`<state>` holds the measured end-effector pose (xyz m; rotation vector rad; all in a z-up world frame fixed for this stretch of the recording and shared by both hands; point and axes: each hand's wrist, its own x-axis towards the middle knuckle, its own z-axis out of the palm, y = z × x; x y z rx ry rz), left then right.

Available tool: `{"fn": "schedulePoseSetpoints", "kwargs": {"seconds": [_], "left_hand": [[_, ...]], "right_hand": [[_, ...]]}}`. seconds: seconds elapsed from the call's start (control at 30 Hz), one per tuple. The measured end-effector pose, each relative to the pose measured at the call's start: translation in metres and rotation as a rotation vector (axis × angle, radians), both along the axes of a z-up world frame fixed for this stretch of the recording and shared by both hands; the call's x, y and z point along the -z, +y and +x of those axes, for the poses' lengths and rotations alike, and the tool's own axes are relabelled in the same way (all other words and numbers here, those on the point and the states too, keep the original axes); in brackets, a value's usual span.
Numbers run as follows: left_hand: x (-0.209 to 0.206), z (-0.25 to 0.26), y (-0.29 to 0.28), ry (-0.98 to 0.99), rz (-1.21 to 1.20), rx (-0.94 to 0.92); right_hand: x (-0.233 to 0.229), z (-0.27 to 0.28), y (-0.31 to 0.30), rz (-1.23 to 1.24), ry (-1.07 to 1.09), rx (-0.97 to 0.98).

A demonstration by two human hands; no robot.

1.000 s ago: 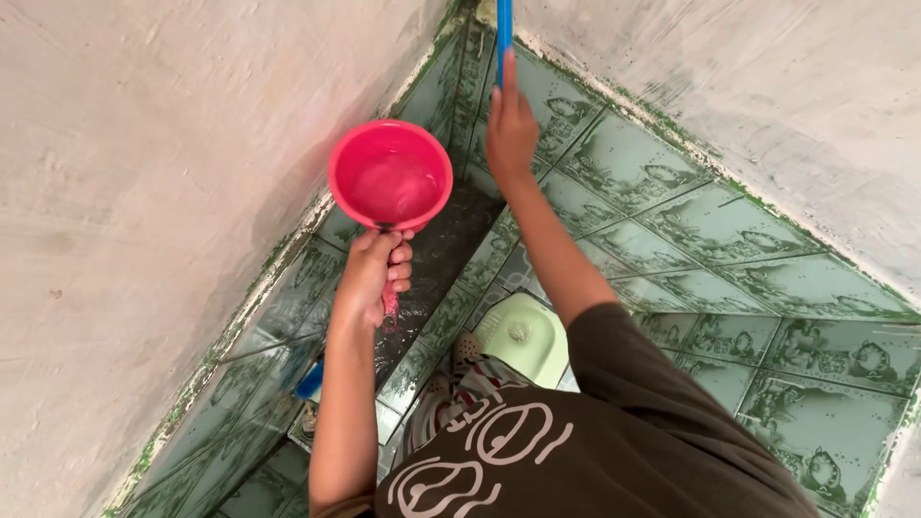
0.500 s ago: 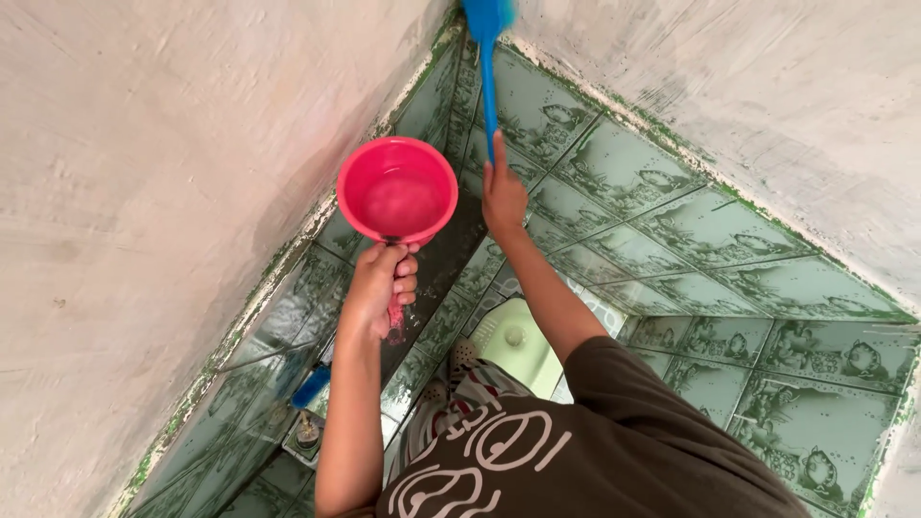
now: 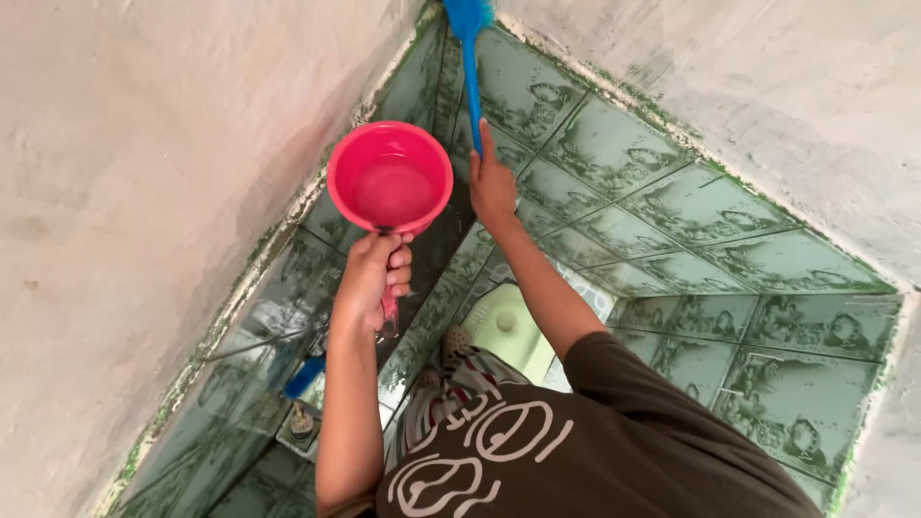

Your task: The person scrubs the tiled walls and floor of a small bathroom using a blue long-handled brush and a pink scoop. They repeatedly pour water from the scoop onto the walls and scrub the surfaces, including the area around a squat toilet.

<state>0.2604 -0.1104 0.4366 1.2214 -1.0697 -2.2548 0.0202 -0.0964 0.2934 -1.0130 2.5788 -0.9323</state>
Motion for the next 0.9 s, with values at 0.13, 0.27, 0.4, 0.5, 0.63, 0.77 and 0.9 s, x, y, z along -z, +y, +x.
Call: {"fn": "schedulePoseSetpoints", "kwargs": {"seconds": [0.13, 0.27, 0.4, 0.5, 0.63, 0.77, 0.9], "left_hand": [[-0.001, 0.001, 0.001, 0.007, 0.000, 0.005], [-0.001, 0.010, 0.006, 0.007, -0.002, -0.001], [-0.002, 0.015, 0.012, 0.012, -0.010, 0.003], [-0.002, 0.021, 0.016, 0.015, -0.015, 0.015], [-0.004, 0.027, 0.018, 0.018, -0.010, 0.021], [-0.004, 0.031, 0.024, 0.022, -0.004, 0.011], [0.001, 0.040, 0.028, 0.081, 0.069, -0.019]], "right_hand": [[0.003, -0.016, -0.002, -0.084, -0.037, -0.024], [-0.008, -0.018, 0.008, -0.210, -0.182, -0.050], [-0.086, 0.011, 0.032, -0.273, -0.460, -0.129], [-0.094, 0.032, 0.054, -0.180, -0.537, -0.146], [-0.084, 0.028, 0.060, -0.151, -0.592, -0.184], [-0.118, -0.002, 0.061, -0.181, -0.631, -0.134], [-0.134, -0.012, 0.029, -0.218, -0.733, -0.090]]}}
